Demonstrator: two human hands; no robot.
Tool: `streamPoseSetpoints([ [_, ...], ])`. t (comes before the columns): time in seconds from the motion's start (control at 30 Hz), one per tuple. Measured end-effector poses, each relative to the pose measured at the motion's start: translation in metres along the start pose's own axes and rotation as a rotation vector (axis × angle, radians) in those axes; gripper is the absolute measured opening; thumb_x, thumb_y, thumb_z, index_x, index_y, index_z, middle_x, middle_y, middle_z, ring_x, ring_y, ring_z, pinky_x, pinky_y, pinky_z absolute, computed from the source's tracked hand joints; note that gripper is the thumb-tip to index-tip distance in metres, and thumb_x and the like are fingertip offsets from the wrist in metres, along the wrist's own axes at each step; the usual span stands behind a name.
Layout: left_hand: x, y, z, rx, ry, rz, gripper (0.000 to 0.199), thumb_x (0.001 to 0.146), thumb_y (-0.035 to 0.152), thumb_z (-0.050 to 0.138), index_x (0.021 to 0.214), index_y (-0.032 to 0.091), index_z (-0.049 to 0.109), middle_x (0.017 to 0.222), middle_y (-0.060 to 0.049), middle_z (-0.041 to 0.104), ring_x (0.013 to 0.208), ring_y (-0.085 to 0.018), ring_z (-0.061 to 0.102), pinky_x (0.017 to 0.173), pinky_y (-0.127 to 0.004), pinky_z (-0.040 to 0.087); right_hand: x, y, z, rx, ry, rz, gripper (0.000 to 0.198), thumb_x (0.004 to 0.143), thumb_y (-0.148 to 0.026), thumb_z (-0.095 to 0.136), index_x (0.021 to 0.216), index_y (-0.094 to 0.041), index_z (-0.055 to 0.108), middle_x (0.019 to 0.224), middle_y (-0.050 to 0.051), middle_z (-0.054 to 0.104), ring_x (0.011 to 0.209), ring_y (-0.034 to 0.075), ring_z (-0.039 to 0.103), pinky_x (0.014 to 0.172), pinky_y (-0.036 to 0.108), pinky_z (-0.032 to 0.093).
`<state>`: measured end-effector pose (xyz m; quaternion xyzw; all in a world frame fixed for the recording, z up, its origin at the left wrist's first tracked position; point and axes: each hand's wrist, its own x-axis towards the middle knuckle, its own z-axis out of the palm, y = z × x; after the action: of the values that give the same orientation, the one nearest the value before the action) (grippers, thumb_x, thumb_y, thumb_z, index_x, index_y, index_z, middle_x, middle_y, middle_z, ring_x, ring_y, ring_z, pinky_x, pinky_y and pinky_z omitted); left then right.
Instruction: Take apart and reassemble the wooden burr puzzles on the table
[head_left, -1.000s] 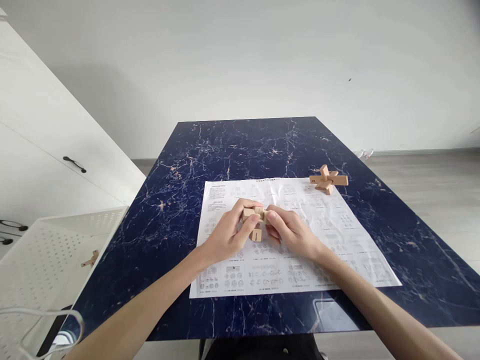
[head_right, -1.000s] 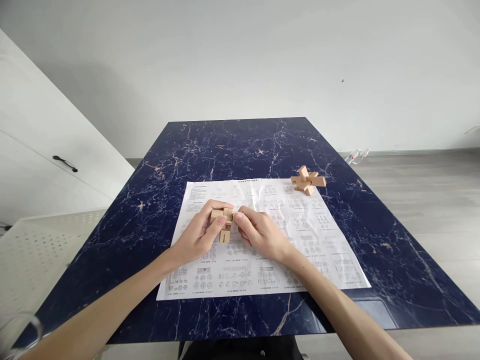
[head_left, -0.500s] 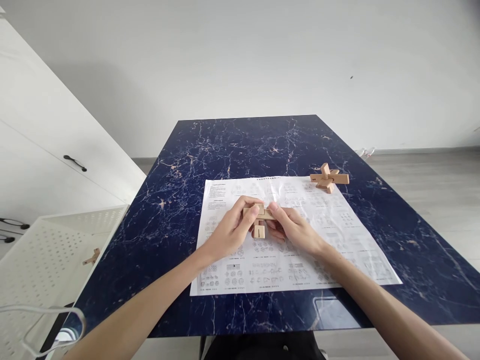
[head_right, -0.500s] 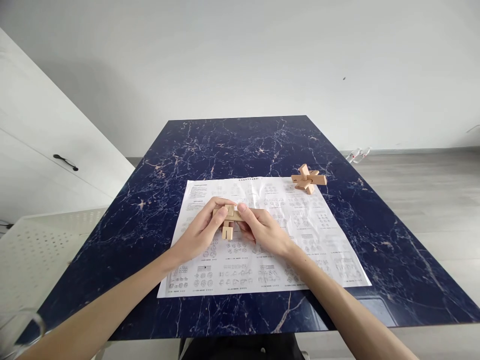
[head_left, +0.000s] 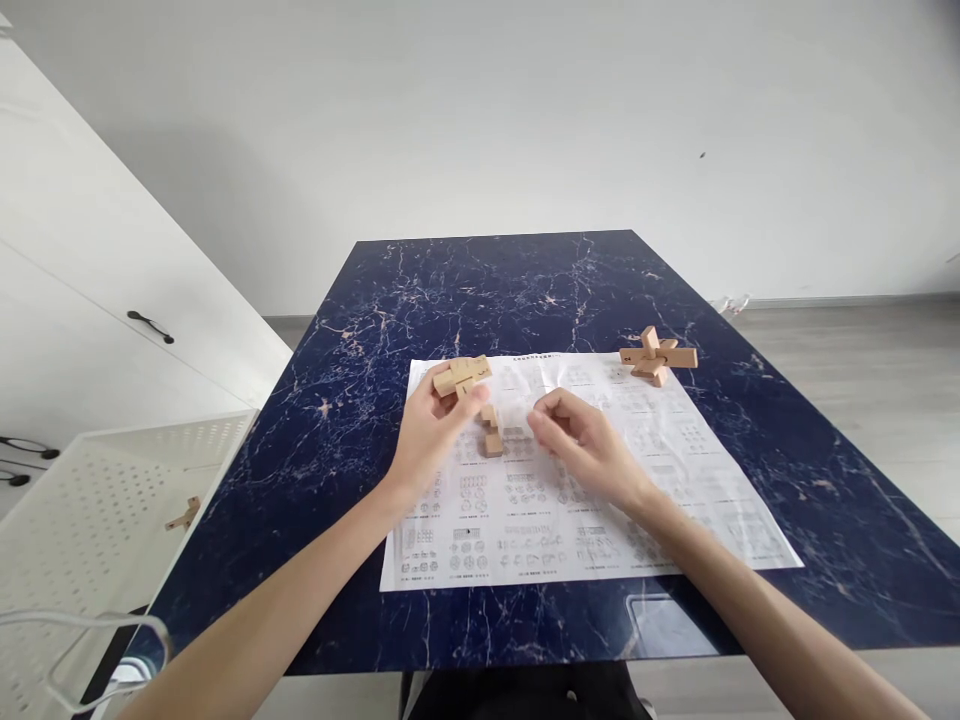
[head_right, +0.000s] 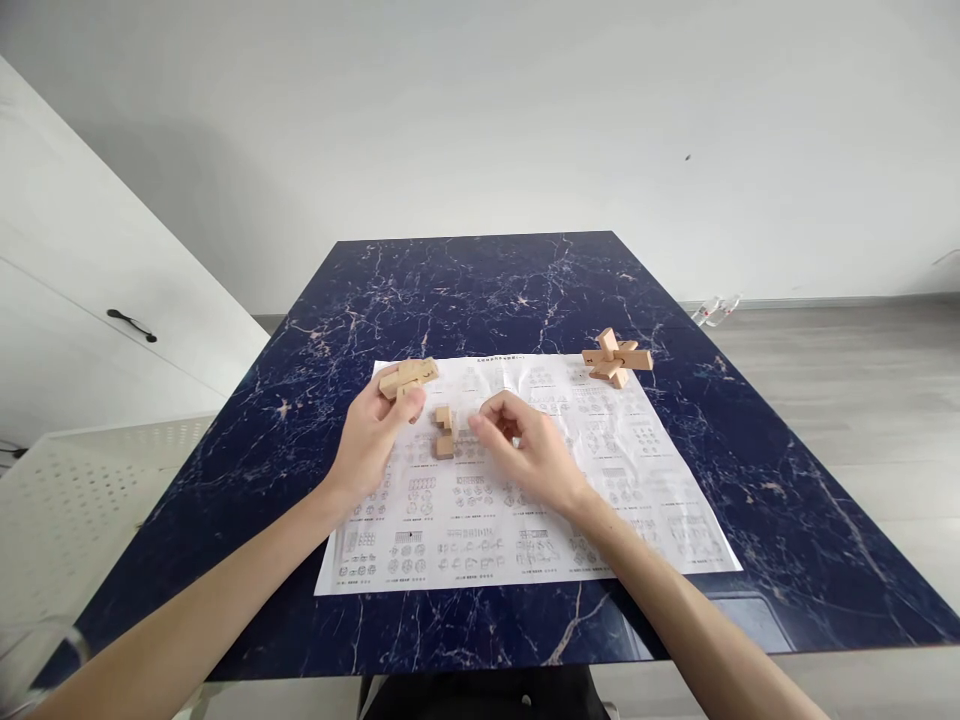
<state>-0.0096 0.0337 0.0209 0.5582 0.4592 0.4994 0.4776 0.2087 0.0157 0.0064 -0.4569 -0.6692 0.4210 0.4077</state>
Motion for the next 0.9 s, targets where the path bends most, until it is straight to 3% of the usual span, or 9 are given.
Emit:
streamPoseSetpoints([
  [0.07, 0.004, -0.002, -0.001, 0.005, 0.067, -0.005, 0.046, 0.092, 0.051, 0.079, 0.124, 0.02, 0.068, 0.122, -0.01, 0.074, 0.109, -0.023, 0.07, 0.095, -0.036, 0.057, 0.0, 0.004, 0.002, -0.152, 0.027, -0.111, 0.021, 0.102, -0.044, 0.066, 0.106, -0.024, 0.064, 0.099, 0.006, 0.07, 0.083, 0.021, 0.066, 0.076, 0.038, 0.056],
  [0.13, 0.004, -0.004, 0.0, -0.004, 0.07, -0.019, 0.047, 0.091, 0.049, 0.081, 0.125, 0.02, 0.067, 0.121, -0.009, 0.075, 0.108, -0.023, 0.07, 0.094, -0.035, 0.057, 0.0, 0.007, 0.005, -0.272, -0.005, -0.235, 0.035, 0.099, -0.04, 0.07, 0.13, -0.026, 0.061, 0.128, 0.011, 0.069, 0.113, 0.028, 0.067, 0.097, 0.048, 0.058],
  [0.2, 0.004, -0.006, 0.002, -0.018, 0.043, -0.035, 0.052, 0.088, 0.047, 0.084, 0.128, 0.022, 0.065, 0.12, -0.008, 0.075, 0.108, -0.023, 0.071, 0.093, -0.035, 0.058, -0.001, 0.01, 0.008, -0.361, -0.083, -0.328, 0.057, 0.099, -0.038, 0.072, 0.151, -0.029, 0.05, 0.152, 0.012, 0.058, 0.139, 0.033, 0.055, 0.114, 0.056, 0.05],
  [0.27, 0.002, -0.006, 0.005, -0.013, 0.02, -0.051, 0.055, 0.087, 0.045, 0.085, 0.132, 0.023, 0.063, 0.121, -0.008, 0.075, 0.109, -0.023, 0.071, 0.093, -0.036, 0.058, -0.001, 0.011, 0.009, -0.42, -0.17, -0.387, 0.064, 0.1, -0.036, 0.071, 0.159, -0.033, 0.044, 0.161, 0.011, 0.051, 0.151, 0.035, 0.045, 0.122, 0.061, 0.044],
  [0.47, 0.001, -0.002, 0.006, -0.002, 0.029, -0.073, 0.054, 0.088, 0.044, 0.084, 0.132, 0.022, 0.062, 0.129, -0.009, 0.072, 0.115, -0.024, 0.069, 0.098, -0.037, 0.057, -0.001, 0.014, 0.01, -0.404, -0.224, -0.377, 0.024, 0.103, -0.032, 0.069, 0.127, -0.03, 0.069, 0.16, 0.012, 0.052, 0.148, 0.036, 0.051, 0.117, 0.063, 0.049],
  [0.63, -0.001, 0.0, 0.005, -0.006, -0.019, -0.072, 0.056, 0.087, 0.043, 0.085, 0.133, 0.024, 0.06, 0.127, -0.009, 0.072, 0.109, -0.023, 0.07, 0.094, -0.038, 0.059, -0.001, 0.011, 0.008, -0.204, -0.235, -0.26, 0.013, 0.1, -0.033, 0.074, 0.111, -0.029, 0.07, 0.151, 0.011, 0.062, 0.142, 0.035, 0.058, 0.116, 0.063, 0.05],
  [0.73, -0.003, 0.001, 0.005, -0.019, -0.056, -0.055, 0.065, 0.086, 0.041, 0.087, 0.141, 0.028, 0.054, 0.13, -0.008, 0.07, 0.109, -0.023, 0.07, 0.095, -0.038, 0.059, 0.001, 0.007, 0.005, 0.031, -0.188, -0.124, 0.02, 0.097, -0.037, 0.077, 0.112, -0.028, 0.067, 0.148, 0.009, 0.063, 0.131, 0.032, 0.067, 0.114, 0.059, 0.053],
  [0.9, -0.007, -0.002, 0.005, -0.02, -0.113, -0.007, 0.071, 0.084, 0.037, 0.09, 0.145, 0.032, 0.052, 0.117, -0.005, 0.069, 0.1, -0.021, 0.068, 0.092, -0.038, 0.059, 0.003, 0.005, 0.0, 0.435, -0.07, 0.054, 0.057, 0.084, -0.036, 0.09, 0.131, -0.03, 0.058, 0.141, 0.009, 0.062, 0.11, 0.026, 0.074, 0.101, 0.051, 0.063],
])
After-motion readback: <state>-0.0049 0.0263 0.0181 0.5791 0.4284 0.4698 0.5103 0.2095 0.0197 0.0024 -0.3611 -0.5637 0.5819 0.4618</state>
